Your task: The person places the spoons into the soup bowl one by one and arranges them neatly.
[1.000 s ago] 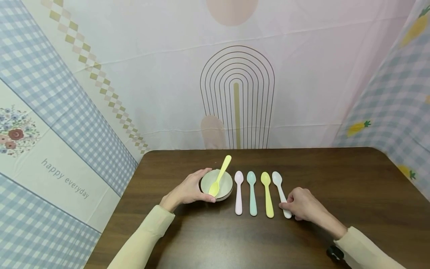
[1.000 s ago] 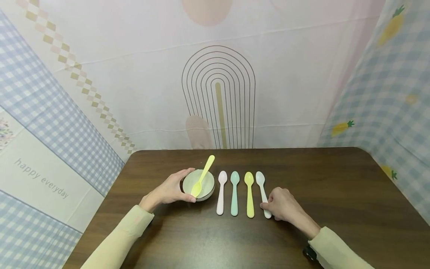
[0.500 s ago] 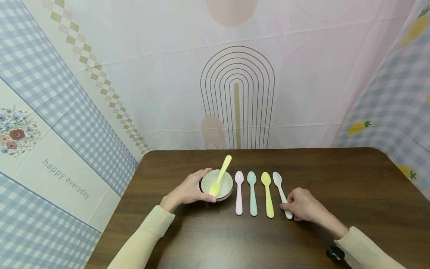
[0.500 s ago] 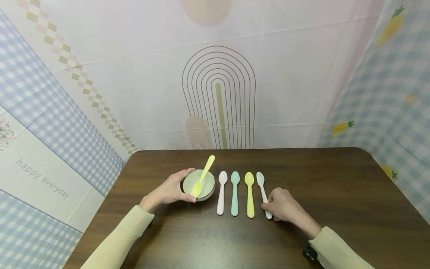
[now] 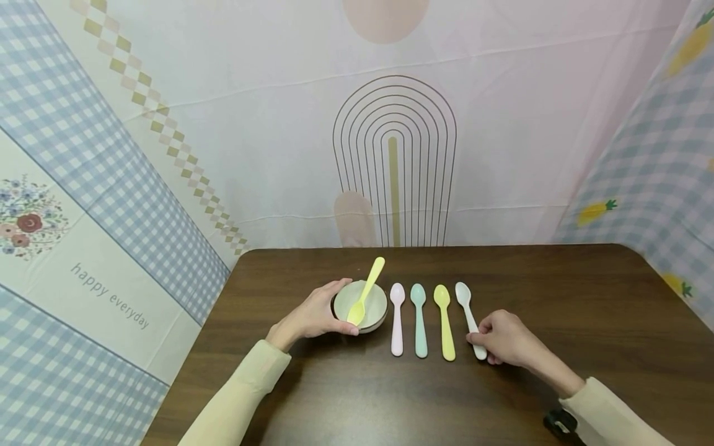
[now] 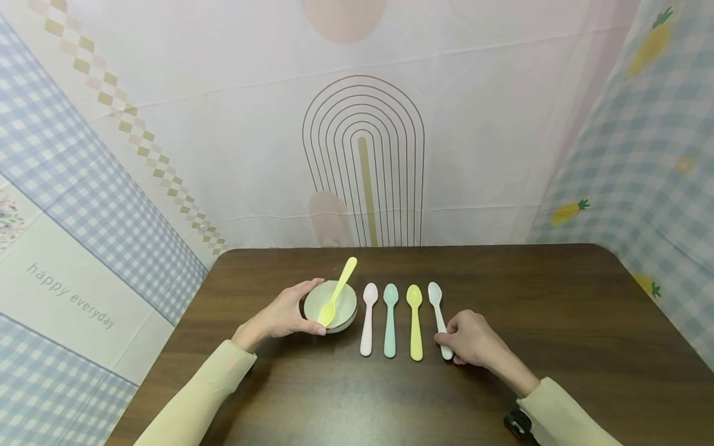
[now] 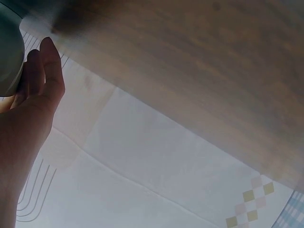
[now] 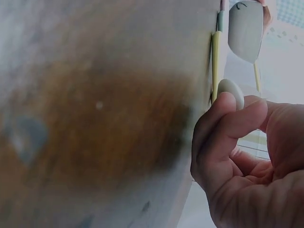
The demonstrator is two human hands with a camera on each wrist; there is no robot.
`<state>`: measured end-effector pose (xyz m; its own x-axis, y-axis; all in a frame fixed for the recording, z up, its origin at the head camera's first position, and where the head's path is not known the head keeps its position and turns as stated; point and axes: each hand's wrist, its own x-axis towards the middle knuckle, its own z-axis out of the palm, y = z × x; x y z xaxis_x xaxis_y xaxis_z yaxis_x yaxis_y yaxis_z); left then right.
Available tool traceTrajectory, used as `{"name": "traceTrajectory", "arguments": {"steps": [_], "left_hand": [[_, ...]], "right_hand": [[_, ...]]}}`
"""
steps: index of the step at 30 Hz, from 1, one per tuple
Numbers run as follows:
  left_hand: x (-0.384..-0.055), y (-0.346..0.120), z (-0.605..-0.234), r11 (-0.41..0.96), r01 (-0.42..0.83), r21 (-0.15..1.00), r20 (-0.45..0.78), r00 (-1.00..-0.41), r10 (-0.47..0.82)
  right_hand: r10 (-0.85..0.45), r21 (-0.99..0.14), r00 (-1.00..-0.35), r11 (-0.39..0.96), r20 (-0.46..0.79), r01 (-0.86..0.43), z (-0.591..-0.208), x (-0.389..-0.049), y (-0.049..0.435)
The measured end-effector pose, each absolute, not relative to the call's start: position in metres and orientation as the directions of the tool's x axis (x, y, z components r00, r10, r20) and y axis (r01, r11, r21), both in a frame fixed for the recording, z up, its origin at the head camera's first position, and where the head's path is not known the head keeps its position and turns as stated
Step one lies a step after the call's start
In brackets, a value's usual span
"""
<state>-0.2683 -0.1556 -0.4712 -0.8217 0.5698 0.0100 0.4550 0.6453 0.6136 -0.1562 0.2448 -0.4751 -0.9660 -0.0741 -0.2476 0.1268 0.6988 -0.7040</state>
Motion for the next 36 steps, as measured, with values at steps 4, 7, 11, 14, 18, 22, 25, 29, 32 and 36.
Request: {"name": "traceTrajectory", "arguments": {"steps": [4,7,11,14,18,22,25,29,32,36], "left_hand": [[-0.268,-0.156,-0.471,0.643,0.457,0.615,0.011,-0.82,0.573],[-0.268,-0.155,-0.471,0.638,0.465,0.614,0.018,-0.816,0.578],[-0.268,-0.155,-0.471,0.634,0.469,0.614,0.023,-0.814,0.58],[-0.267,-0.155,-0.472,0.634,0.466,0.617,0.021,-0.815,0.579],[-0.267,-0.155,-0.472,0.635,0.463,0.619,0.019,-0.816,0.577],[-0.267,-0.155,-0.472,0.632,0.459,0.624,0.019,-0.818,0.575],[-0.267,-0.156,-0.471,0.632,0.459,0.625,0.019,-0.818,0.575],[-0.266,-0.156,-0.47,0.632,0.462,0.622,0.021,-0.817,0.576],[-0.266,-0.156,-0.47,0.63,0.46,0.626,0.021,-0.817,0.577],[-0.266,-0.155,-0.469,0.63,0.458,0.627,0.018,-0.817,0.576]], "right_hand": [[-0.074,-0.726,-0.964,0.673,-0.256,0.141,-0.475,-0.155,0.245],[-0.076,-0.742,-0.962,0.654,-0.261,0.149,-0.476,-0.154,0.244],[-0.077,-0.75,-0.965,0.645,-0.252,0.144,-0.475,-0.153,0.244],[-0.079,-0.759,-0.967,0.637,-0.244,0.139,-0.473,-0.151,0.243],[-0.096,-0.787,-0.967,0.603,-0.238,0.134,-0.467,-0.149,0.243],[-0.123,-0.814,-0.965,0.568,-0.23,0.121,-0.461,-0.148,0.242],[-0.149,-0.829,-0.963,0.548,-0.225,0.11,-0.458,-0.147,0.242],[-0.178,-0.848,-0.958,0.52,-0.224,0.101,-0.455,-0.147,0.24],[-0.191,-0.859,-0.955,0.501,-0.228,0.105,-0.453,-0.147,0.239],[-0.211,-0.875,-0.951,0.473,-0.227,0.104,-0.45,-0.147,0.239]]}}
